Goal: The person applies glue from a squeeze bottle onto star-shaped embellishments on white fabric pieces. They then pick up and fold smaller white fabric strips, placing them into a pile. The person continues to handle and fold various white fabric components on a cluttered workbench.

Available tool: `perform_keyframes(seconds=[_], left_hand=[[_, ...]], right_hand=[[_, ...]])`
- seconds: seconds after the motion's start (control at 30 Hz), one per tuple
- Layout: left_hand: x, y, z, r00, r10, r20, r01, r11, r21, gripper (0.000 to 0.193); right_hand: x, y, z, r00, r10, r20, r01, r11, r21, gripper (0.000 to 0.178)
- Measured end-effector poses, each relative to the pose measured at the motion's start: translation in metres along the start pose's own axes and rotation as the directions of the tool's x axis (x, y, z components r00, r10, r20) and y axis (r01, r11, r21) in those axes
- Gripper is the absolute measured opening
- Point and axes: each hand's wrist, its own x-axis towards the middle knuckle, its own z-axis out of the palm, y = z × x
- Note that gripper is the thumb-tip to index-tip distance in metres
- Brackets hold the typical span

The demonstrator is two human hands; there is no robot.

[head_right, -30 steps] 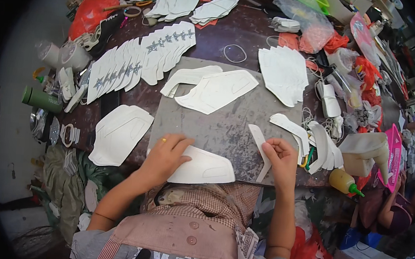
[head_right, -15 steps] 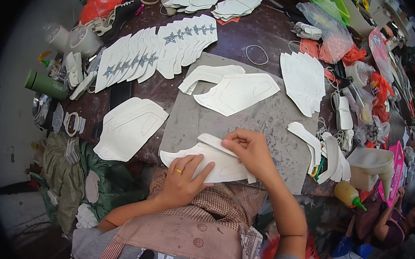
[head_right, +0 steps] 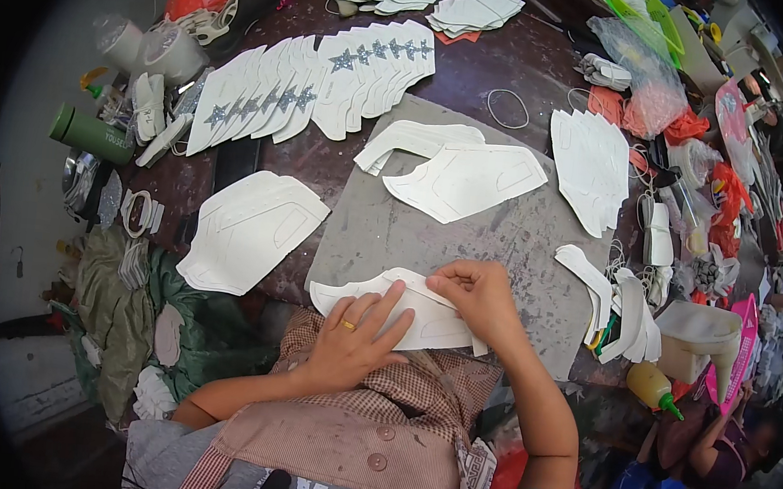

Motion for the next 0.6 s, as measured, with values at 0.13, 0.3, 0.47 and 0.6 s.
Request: perform_keyframes(seconds=[0.13,0.3,0.47,0.6], left_hand=[[0.0017,0.0012,-0.0011,1.000,-0.002,0.017,0.002,0.999,0.034,0.069],[-0.0004,0.0022,0.0023,1.000,-0.018,0.013,0.017,0.999,0.029,0.072],[-0.0008,0.0027,0.0018,0.999,-0.024,0.031,0.023,0.999,0.047,0.075],[-0.0015,0.0039,0.0029,0.999,-0.032,0.038,0.031,0.998,0.050,0.075]], right_hand=[[-0.0002,-0.0022,0.0001,1.000,0.006,-0.001,-0.006,1.000,-0.006,0.019],[-0.0005,-0.0013,0.0016,1.000,-0.005,-0.018,0.005,1.000,-0.012,0.019],[0.0014,0.0001,0.0017,1.000,0.002,-0.016,-0.003,0.999,-0.042,0.020],[0.0017,0.0005,0.0020,1.000,0.013,-0.012,-0.013,0.999,-0.039,0.020]])
